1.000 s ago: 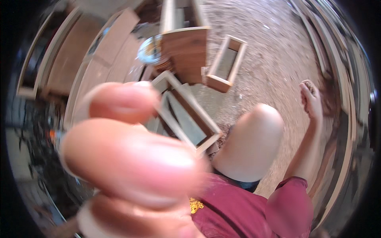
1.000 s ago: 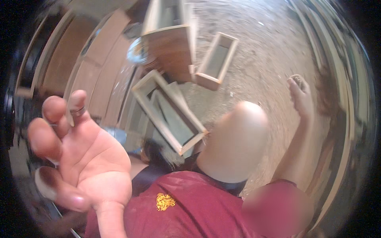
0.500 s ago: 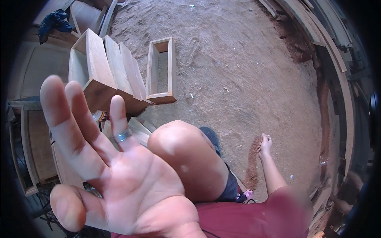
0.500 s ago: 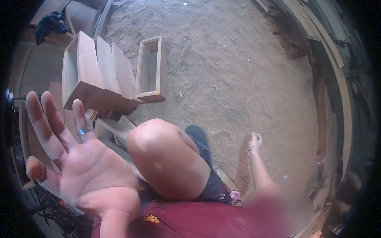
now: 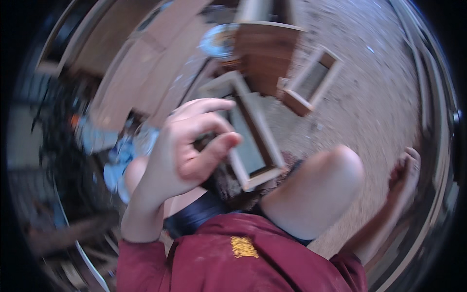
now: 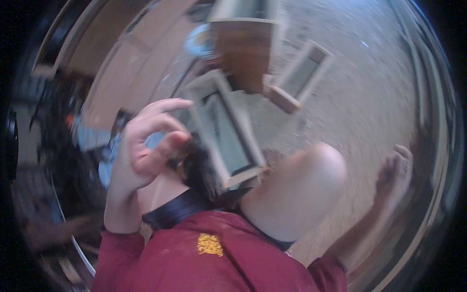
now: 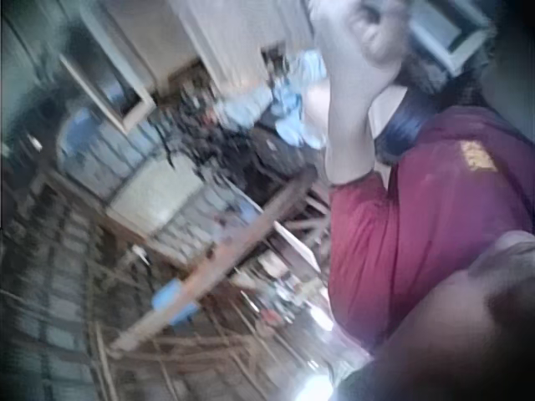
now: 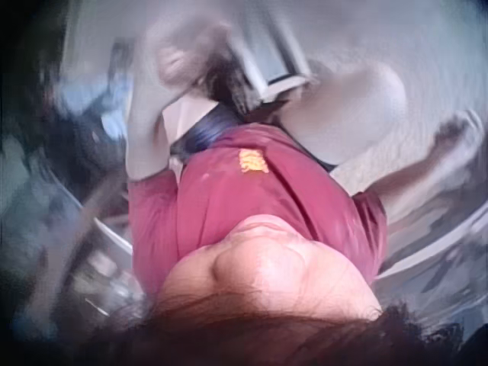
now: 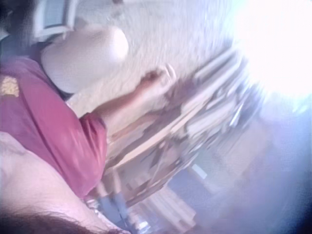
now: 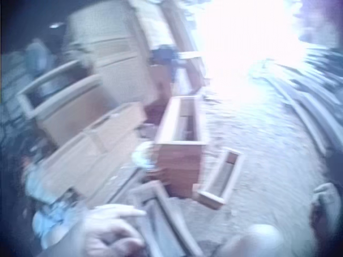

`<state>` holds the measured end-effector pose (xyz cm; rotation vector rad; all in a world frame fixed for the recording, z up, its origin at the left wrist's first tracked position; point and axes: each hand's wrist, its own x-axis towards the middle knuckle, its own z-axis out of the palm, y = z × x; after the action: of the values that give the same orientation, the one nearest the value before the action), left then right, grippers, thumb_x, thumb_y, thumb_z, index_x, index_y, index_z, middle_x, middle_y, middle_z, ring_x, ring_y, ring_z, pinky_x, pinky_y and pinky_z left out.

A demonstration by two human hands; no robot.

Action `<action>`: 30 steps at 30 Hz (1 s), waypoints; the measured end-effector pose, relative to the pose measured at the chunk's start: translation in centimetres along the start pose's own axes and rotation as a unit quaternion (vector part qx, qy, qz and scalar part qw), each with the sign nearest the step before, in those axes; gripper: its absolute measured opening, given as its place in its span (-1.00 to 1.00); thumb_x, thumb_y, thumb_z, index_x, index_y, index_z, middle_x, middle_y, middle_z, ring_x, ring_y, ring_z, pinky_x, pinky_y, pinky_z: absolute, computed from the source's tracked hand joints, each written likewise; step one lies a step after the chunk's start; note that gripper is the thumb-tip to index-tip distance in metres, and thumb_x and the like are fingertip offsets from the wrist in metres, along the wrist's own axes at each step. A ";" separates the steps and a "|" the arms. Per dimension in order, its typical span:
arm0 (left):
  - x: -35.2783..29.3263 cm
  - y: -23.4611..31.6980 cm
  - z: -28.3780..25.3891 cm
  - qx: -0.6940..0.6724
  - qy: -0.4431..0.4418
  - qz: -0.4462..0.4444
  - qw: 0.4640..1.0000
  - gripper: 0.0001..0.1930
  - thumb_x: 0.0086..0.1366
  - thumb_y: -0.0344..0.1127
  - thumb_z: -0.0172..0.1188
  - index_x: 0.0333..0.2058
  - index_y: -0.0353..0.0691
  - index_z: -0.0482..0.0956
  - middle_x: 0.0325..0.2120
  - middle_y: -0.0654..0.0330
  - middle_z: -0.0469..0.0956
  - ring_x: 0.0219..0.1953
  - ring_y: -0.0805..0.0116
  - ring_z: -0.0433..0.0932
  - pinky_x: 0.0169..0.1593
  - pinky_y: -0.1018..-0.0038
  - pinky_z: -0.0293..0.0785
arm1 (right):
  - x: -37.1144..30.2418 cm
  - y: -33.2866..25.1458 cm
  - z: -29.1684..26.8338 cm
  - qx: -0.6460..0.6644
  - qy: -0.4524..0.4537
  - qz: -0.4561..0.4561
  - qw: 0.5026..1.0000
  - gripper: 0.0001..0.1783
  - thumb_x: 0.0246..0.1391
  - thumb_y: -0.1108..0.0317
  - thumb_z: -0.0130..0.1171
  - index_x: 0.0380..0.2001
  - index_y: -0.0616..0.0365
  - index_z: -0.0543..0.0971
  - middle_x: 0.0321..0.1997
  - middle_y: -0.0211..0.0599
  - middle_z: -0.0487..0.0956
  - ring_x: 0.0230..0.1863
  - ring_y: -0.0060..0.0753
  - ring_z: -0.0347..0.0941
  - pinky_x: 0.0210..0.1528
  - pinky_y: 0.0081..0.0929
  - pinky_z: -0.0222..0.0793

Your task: The person assembles a small wooden box by hand, fitting together pre-cut wooden slats to form a rectangular frame. They repeatedly adjust and align the pieces to ensure a snug fit.

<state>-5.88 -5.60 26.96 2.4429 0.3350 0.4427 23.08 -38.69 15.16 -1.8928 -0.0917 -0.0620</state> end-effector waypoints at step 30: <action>-15.3 0.0 2.4 -0.930 0.053 0.042 0.361 -0.43 0.46 -0.39 0.07 0.21 -0.78 0.09 0.13 -0.43 0.34 0.30 -0.06 0.31 0.32 0.18 0.27 | -9.9 -13.1 24.2 -0.449 -0.648 -0.284 0.546 -0.64 0.07 0.22 0.28 -0.10 0.14 0.54 -0.38 0.01 0.59 -0.31 0.13 0.55 -0.25 -0.07 0.40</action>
<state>-18.91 -12.07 21.61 0.0818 -0.2686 0.4878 11.93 -11.97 18.92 -2.3513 -2.0440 1.0827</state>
